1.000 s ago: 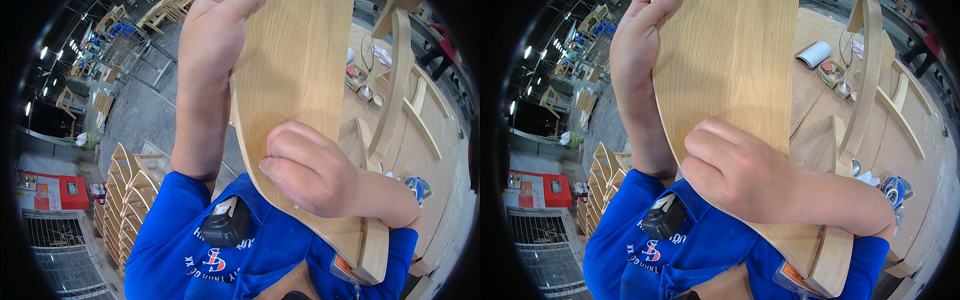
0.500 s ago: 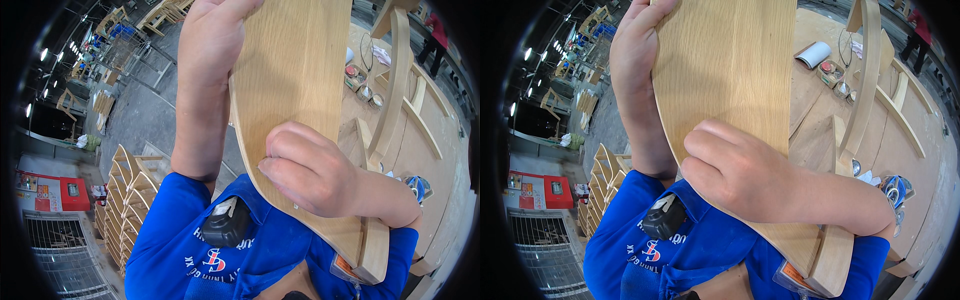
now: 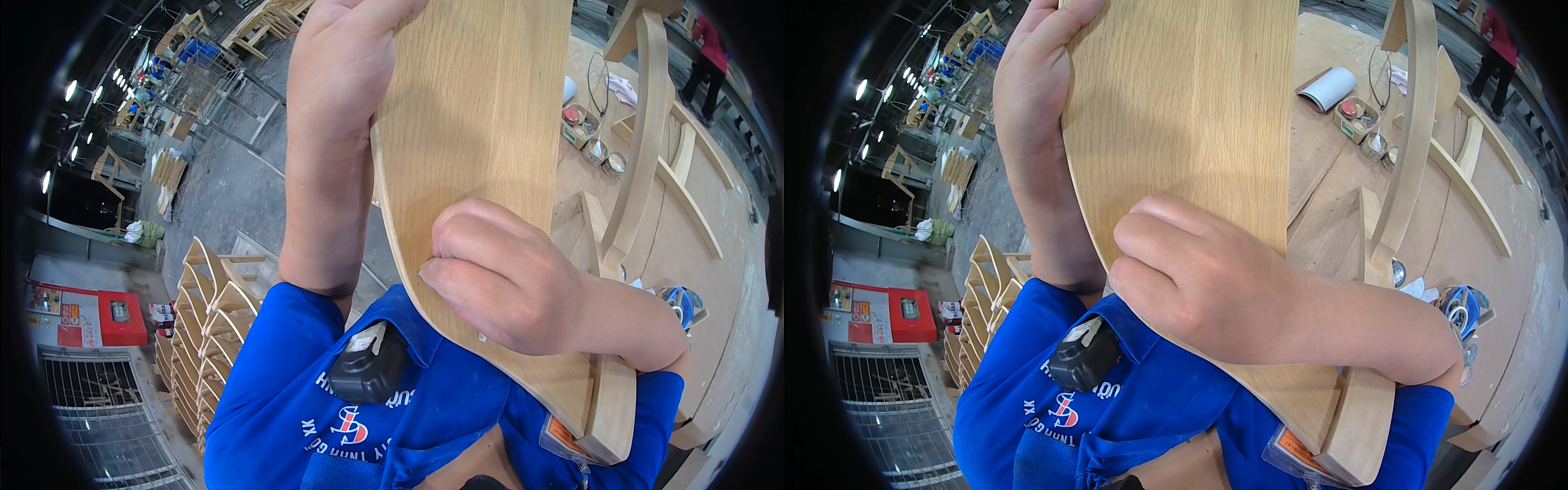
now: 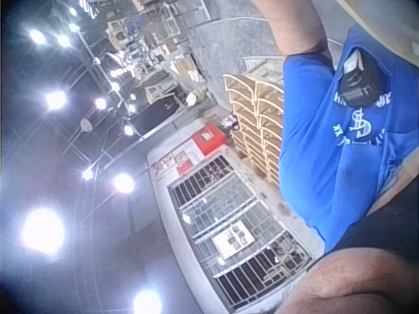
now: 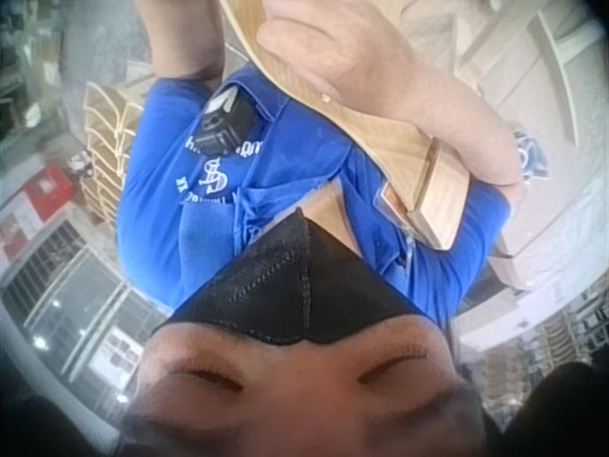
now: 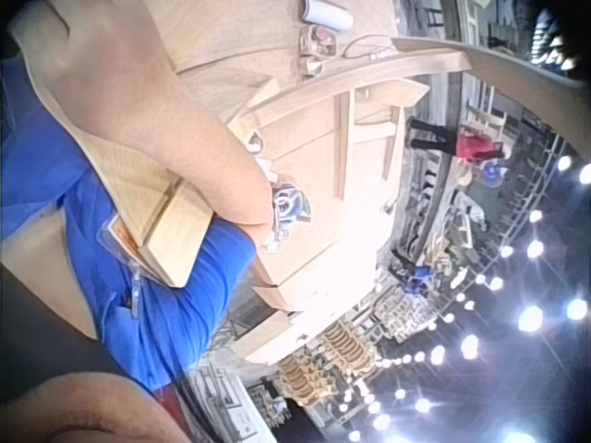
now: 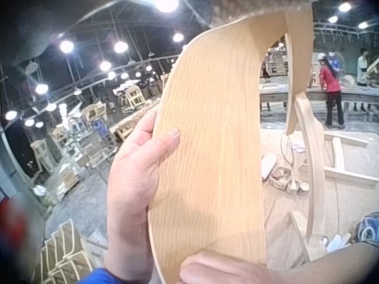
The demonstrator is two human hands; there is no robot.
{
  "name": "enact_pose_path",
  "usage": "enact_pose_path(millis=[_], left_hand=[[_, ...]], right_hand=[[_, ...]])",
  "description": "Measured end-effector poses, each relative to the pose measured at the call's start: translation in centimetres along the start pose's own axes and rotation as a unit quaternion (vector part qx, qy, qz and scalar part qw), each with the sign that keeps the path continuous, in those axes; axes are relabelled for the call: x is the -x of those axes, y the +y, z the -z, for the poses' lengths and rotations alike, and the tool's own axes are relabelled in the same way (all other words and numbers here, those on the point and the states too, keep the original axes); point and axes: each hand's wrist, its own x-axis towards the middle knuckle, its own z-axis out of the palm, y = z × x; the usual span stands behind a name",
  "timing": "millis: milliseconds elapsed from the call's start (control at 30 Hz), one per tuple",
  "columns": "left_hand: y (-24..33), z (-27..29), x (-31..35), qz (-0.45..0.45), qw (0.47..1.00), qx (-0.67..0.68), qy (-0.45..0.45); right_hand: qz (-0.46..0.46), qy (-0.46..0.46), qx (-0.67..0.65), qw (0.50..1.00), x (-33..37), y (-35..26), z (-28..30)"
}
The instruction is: The person picks up a wooden chair frame, places it on a workbench, and uses a small abrasive pad to rub the edges and surfaces. The person repeatedly flips and repositions the chair to access different areas while continuing to rub the wood.
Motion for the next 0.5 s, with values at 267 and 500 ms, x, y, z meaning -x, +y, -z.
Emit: enact_pose_path(millis=[267, 500], left_hand=[[0.42, 0.33, 0.40, 0.008, 0.999, 0.025, -0.032], [0.41, 0.21, 0.36, 0.004, 0.999, 0.029, -0.035]], right_hand=[[0.000, -0.002, -0.004, 1.000, -0.09, 0.10, -0.07], [-0.004, -0.008, -0.021, 1.000, 0.03, 0.13, -0.05]])
